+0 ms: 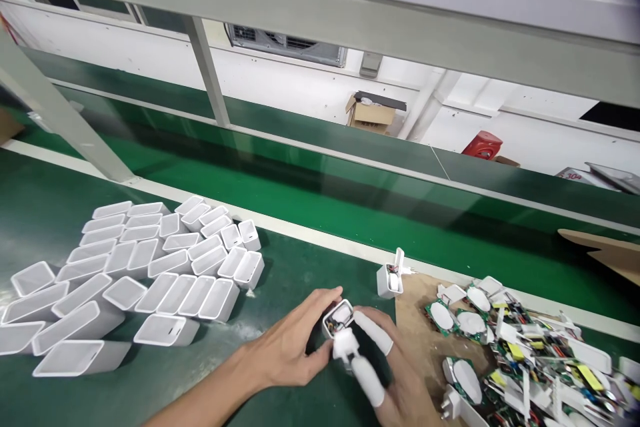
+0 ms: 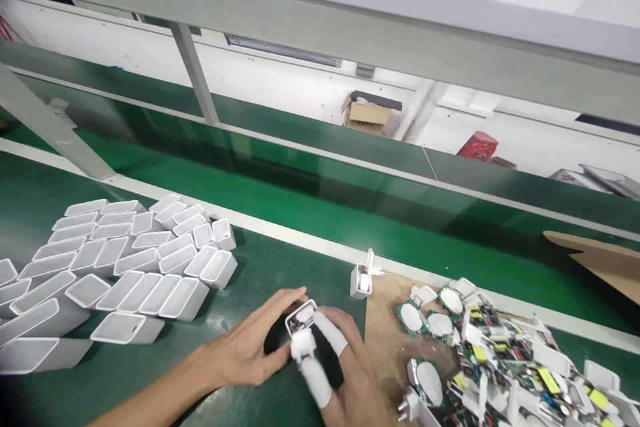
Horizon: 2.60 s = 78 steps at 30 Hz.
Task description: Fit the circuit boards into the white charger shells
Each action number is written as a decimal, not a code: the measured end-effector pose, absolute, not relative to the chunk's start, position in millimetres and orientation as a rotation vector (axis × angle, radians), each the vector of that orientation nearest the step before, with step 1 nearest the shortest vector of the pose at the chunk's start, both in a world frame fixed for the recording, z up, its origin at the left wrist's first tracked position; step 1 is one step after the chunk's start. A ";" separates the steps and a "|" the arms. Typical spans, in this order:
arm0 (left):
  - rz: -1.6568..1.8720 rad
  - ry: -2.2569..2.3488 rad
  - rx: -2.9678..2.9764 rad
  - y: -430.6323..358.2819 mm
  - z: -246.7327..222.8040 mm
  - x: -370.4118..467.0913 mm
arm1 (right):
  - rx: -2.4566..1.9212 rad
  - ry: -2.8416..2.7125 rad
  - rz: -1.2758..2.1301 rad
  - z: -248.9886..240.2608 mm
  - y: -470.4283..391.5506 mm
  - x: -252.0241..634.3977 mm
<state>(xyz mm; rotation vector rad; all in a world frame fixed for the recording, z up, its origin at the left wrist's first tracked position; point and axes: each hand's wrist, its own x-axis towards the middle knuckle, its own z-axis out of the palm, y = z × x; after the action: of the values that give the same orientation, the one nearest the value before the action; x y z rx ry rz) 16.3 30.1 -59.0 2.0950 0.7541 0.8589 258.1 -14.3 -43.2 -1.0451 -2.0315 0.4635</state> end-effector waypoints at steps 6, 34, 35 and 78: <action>0.810 0.925 1.918 30.6 -65.2 9.3 | -1.103 -2.074 0.414 -60.4 -6.2 251.7; 0.987 1.008 1.895 33.1 -65.1 15.7 | -1.118 -2.197 0.253 -65.5 -5.4 238.5; 0.988 1.026 1.903 32.5 -65.4 15.6 | -1.124 -2.195 0.250 -64.6 -6.0 238.6; 1.091 1.348 1.936 45.9 -70.2 43.9 | -1.103 -1.541 0.531 -51.6 -13.5 229.2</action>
<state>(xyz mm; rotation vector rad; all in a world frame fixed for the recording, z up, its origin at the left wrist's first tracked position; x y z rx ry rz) 43.9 45.9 -70.2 1.9358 1.3480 1.0909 229.2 -13.5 -51.6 -1.1033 -1.5412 0.5311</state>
